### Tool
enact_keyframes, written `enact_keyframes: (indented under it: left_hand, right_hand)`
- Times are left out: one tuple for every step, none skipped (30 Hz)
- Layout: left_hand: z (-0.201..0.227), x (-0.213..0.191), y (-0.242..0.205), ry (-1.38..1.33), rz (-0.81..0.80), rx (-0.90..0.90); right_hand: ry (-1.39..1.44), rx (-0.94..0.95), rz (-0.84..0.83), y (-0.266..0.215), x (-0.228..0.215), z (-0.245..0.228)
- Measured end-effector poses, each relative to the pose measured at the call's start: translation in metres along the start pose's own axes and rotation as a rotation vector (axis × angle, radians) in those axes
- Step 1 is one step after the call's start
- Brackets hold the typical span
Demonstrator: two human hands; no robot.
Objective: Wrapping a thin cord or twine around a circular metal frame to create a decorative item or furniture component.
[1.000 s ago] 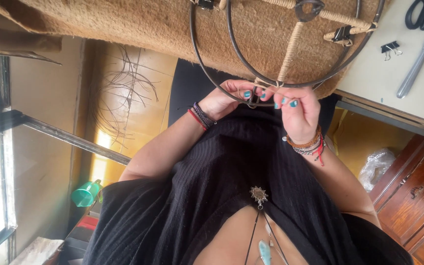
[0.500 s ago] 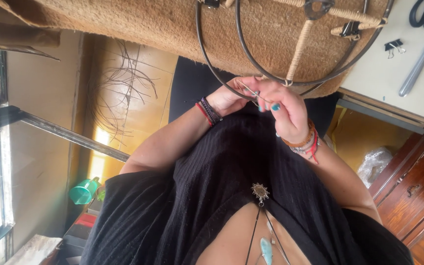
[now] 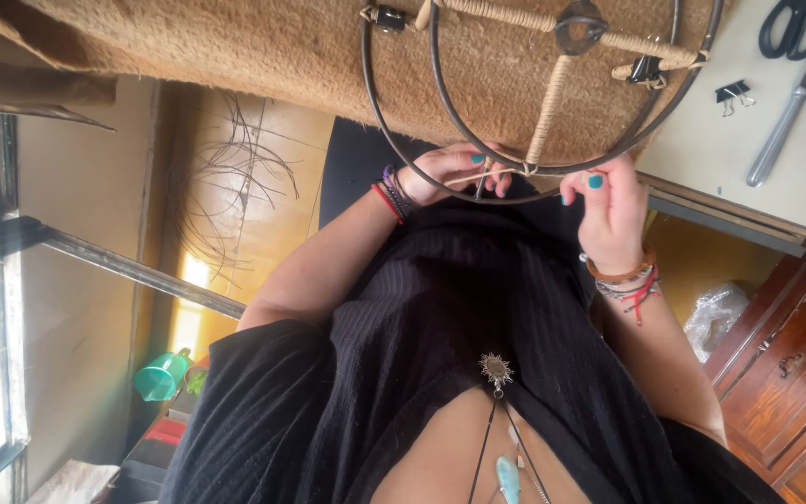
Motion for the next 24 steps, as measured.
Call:
enact_keyframes:
  left_hand:
    - [0.013,0.0,0.0,0.0,-0.001,-0.003]
    - [0.023,0.003,-0.002,0.167,-0.027,-0.029]
    - [0.032,0.005,-0.004,0.334,-0.054,-0.056]
    - [0.031,-0.001,-0.007,0.335,-0.052,-0.056]
    - [0.029,-0.009,-0.011,0.463,-0.034,-0.066]
    - [0.027,-0.018,-0.013,0.593,-0.018,-0.075]
    - [0.034,-0.014,-0.018,0.596,-0.017,-0.074]
    - [0.042,-0.015,-0.022,0.64,0.03,-0.075]
    - [0.049,-0.016,-0.026,0.685,0.078,-0.076]
    - [0.053,-0.014,-0.034,0.681,0.08,-0.077]
    - [0.067,-0.018,-0.043,0.875,0.187,-0.006]
    - [0.085,-0.022,-0.053,1.073,0.296,0.071]
    - [0.088,-0.021,-0.057,1.076,0.299,0.073]
    - [0.092,-0.02,-0.062,1.023,0.306,0.098]
    - [0.096,-0.018,-0.068,0.969,0.312,0.123]
    - [0.091,-0.017,-0.069,0.969,0.318,0.12]
    - [0.083,-0.019,-0.07,0.718,0.316,0.096]
    - [0.074,-0.021,-0.068,0.468,0.305,0.076]
    - [0.077,-0.017,-0.066,0.468,0.304,0.079]
    - [0.077,-0.009,-0.063,0.386,0.248,0.069]
    - [0.078,-0.001,-0.061,0.303,0.191,0.058]
    - [0.08,-0.003,-0.059,0.303,0.192,0.061]
    - [0.078,0.0,-0.056,0.308,0.149,0.033]
    - [0.076,0.002,-0.053,0.31,0.105,0.003]
  right_hand:
    - [0.0,0.001,0.002,-0.001,-0.003,-0.002]
    - [0.041,0.033,0.064,-0.004,-0.012,0.0]
    - [0.082,0.064,0.126,-0.007,-0.019,0.001]
    - [0.084,0.064,0.125,-0.003,-0.019,-0.012]
    - [0.112,0.058,0.214,0.0,-0.027,-0.025]
    - [0.141,0.051,0.304,0.003,-0.035,-0.037]
    - [0.142,0.048,0.304,0.005,-0.035,-0.043]
    - [0.061,-0.028,0.421,0.003,-0.047,-0.056]
    - [-0.021,-0.105,0.538,0.0,-0.056,-0.07]
    - [-0.022,-0.102,0.536,0.001,-0.056,-0.077]
    - [-0.196,-0.194,0.554,0.0,-0.054,-0.096]
    - [-0.365,-0.292,0.564,0.0,-0.048,-0.114]
    - [-0.362,-0.295,0.563,-0.004,-0.042,-0.117]
    - [-0.376,-0.313,0.383,-0.003,-0.022,-0.119]
    - [-0.388,-0.328,0.201,-0.005,0.0,-0.121]
    - [-0.383,-0.327,0.198,0.004,0.015,-0.114]
    - [-0.323,-0.276,0.067,0.016,0.04,-0.102]
    - [-0.268,-0.226,-0.06,0.026,0.064,-0.089]
    - [-0.269,-0.229,-0.061,0.025,0.071,-0.075]
    - [-0.387,-0.248,-0.075,0.023,0.08,-0.061]
    - [-0.505,-0.267,-0.089,0.021,0.09,-0.046]
    - [-0.505,-0.27,-0.091,0.021,0.094,-0.039]
    - [-0.516,-0.274,-0.085,0.022,0.097,-0.032]
    - [-0.527,-0.275,-0.079,0.021,0.1,-0.025]
Point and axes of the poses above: each hand's wrist, its own y-axis towards the middle knuckle, its own x-axis out of the palm, z = x × y, the point moved 9 cm from there along y, towards the middle knuckle, and after that the axes turned 9 degrees about y, right-handed, at the moved point
